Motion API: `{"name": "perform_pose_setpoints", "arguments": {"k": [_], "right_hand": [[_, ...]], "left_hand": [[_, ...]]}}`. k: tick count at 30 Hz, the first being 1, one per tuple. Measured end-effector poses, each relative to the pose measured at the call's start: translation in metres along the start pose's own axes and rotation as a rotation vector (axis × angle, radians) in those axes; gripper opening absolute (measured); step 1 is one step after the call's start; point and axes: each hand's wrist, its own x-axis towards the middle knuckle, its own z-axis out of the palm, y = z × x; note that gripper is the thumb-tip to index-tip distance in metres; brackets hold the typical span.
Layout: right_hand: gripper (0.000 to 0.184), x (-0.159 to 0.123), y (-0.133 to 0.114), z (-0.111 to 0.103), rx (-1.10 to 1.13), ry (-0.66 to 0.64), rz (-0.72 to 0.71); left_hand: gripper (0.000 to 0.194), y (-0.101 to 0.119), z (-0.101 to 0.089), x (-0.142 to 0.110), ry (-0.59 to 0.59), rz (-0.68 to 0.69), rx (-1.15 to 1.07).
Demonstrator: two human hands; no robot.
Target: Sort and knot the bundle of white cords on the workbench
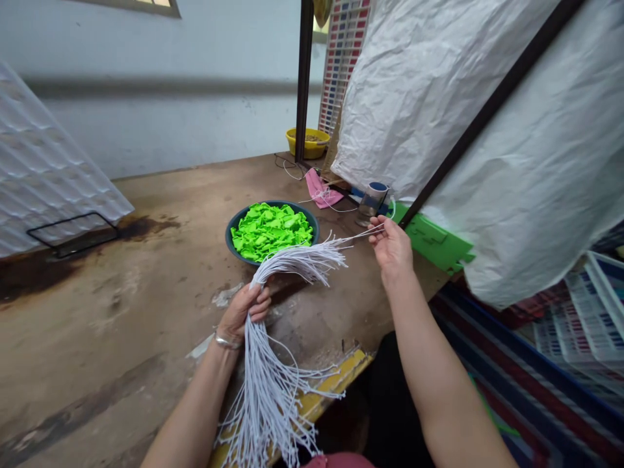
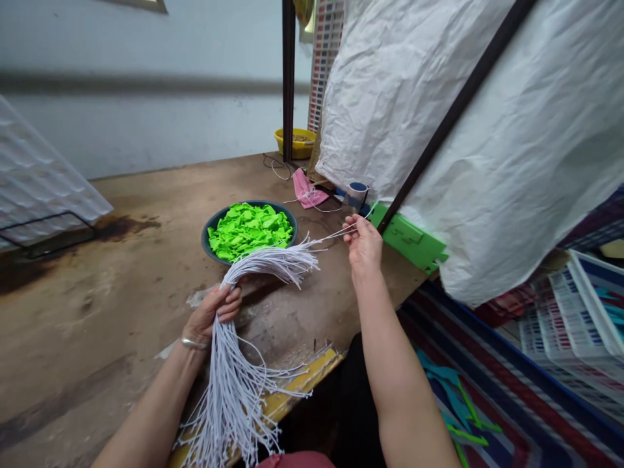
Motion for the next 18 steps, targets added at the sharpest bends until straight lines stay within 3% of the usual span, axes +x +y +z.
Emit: {"name": "perform_pose_setpoints", "arguments": {"k": [2, 9, 18], "right_hand": [[0.009, 0.002, -0.006, -0.003, 0.017, -0.01, -0.052], [0.004, 0.002, -0.022, -0.004, 0.052, 0.077, -0.059], [0.009, -0.005, -0.03, -0.005, 0.057, 0.04, -0.058]], "left_hand": [[0.04, 0.0, -0.003, 0.001, 0.005, -0.013, 0.033], [0.047, -0.001, -0.006, 0.003, 0.039, -0.032, 0.089], [0.047, -0.002, -0.011, 0.002, 0.062, -0.038, 0.097]]}}
